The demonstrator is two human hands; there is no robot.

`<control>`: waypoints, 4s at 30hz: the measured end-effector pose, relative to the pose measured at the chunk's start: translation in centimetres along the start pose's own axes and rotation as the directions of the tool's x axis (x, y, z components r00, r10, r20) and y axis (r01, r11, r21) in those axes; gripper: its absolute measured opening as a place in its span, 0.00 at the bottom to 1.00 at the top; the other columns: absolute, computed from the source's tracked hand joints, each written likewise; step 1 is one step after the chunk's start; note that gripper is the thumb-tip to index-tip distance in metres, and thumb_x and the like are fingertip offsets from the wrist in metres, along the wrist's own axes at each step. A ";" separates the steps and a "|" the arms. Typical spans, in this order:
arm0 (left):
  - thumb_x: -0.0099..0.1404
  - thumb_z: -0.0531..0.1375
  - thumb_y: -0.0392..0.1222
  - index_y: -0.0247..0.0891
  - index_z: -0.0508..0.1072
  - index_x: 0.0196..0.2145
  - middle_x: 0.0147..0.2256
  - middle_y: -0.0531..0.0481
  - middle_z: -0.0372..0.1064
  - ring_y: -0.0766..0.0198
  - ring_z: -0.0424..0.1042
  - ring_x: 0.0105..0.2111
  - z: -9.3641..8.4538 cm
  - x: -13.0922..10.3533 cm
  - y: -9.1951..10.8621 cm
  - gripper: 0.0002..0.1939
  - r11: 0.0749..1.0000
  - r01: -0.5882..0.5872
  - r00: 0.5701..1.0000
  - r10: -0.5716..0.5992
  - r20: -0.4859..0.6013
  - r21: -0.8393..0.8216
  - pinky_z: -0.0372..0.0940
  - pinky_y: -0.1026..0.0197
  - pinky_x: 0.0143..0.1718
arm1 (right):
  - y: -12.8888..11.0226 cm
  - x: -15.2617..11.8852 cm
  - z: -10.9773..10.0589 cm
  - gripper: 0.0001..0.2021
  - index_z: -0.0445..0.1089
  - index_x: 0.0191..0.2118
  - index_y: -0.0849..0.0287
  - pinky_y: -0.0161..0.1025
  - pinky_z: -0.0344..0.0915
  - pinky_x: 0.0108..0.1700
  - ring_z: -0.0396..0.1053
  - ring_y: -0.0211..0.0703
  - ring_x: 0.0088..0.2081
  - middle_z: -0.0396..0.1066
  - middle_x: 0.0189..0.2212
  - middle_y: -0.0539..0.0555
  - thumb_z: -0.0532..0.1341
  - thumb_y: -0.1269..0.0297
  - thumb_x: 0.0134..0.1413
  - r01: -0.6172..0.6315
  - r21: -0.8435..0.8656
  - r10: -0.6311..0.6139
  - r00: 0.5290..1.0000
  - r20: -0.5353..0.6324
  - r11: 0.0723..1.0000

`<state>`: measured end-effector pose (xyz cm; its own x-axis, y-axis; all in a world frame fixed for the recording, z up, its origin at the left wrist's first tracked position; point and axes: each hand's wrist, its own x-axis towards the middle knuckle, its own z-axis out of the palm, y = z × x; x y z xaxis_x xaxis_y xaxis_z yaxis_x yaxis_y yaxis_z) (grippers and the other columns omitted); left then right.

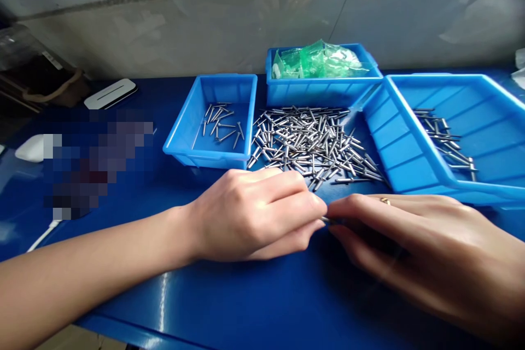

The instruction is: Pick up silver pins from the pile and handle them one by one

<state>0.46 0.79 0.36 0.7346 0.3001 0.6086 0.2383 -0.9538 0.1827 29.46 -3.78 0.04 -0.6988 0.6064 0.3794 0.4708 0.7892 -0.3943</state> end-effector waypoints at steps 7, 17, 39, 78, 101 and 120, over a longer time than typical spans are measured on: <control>0.94 0.64 0.31 0.36 0.89 0.46 0.38 0.50 0.87 0.64 0.85 0.33 -0.1 0.2 0.3 0.16 0.997 -0.014 1.000 0.013 -0.016 -0.080 0.82 0.65 0.40 | -0.4 1.0 0.1 0.16 0.71 0.43 0.48 0.39 0.68 0.25 0.80 0.41 0.23 0.84 0.31 0.47 0.59 0.72 0.91 -0.018 0.058 0.020 0.999 -0.031 0.998; 0.90 0.62 0.27 0.34 0.85 0.44 0.36 0.51 0.88 0.64 0.84 0.33 0.4 0.0 0.3 0.15 0.995 0.004 0.998 -0.010 -0.058 -0.102 0.82 0.63 0.40 | -0.4 -0.3 0.3 0.14 0.72 0.47 0.46 0.43 0.68 0.27 0.78 0.44 0.23 0.82 0.31 0.46 0.59 0.61 0.96 -0.104 0.077 0.105 0.994 -0.010 0.992; 0.88 0.63 0.30 0.33 0.85 0.41 0.33 0.50 0.85 0.63 0.79 0.30 0.4 0.0 0.5 0.15 0.997 0.043 0.998 -0.046 -0.032 -0.070 0.77 0.58 0.33 | 0.5 -0.7 0.1 0.15 0.73 0.47 0.47 0.42 0.69 0.28 0.77 0.43 0.24 0.83 0.34 0.47 0.58 0.68 0.95 -0.077 0.057 0.076 0.997 0.013 0.995; 0.87 0.62 0.28 0.38 0.81 0.43 0.32 0.55 0.77 0.63 0.76 0.29 0.4 -0.1 0.1 0.13 0.994 0.092 0.993 -0.096 0.070 0.057 0.74 0.60 0.35 | 0.5 0.6 0.0 0.23 0.71 0.40 0.49 0.38 0.70 0.26 0.80 0.40 0.22 0.83 0.30 0.48 0.54 0.65 0.99 -0.012 -0.064 0.009 0.999 -0.047 0.998; 0.92 0.59 0.28 0.33 0.84 0.43 0.34 0.51 0.85 0.64 0.81 0.31 0.6 0.0 0.1 0.18 0.999 0.036 0.999 -0.036 -0.032 0.004 0.78 0.62 0.37 | 0.4 1.0 -0.4 0.22 0.75 0.39 0.49 0.39 0.74 0.26 0.84 0.45 0.24 0.87 0.32 0.50 0.57 0.71 0.94 -0.007 -0.085 0.003 0.999 -0.050 0.996; 0.94 0.59 0.31 0.34 0.84 0.46 0.36 0.51 0.88 0.65 0.84 0.31 0.6 -0.1 0.1 0.16 0.999 0.050 0.996 -0.049 -0.076 0.017 0.80 0.62 0.38 | 0.3 0.9 -0.1 0.18 0.72 0.41 0.48 0.39 0.74 0.28 0.80 0.44 0.24 0.84 0.31 0.48 0.57 0.72 0.91 -0.024 -0.052 0.021 0.999 -0.048 0.998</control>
<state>0.84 0.65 -0.14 0.6716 0.3446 0.6559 0.2860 -0.9372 0.1995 29.02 -3.01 0.34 -0.6616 0.6271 0.4110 0.5150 0.7785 -0.3588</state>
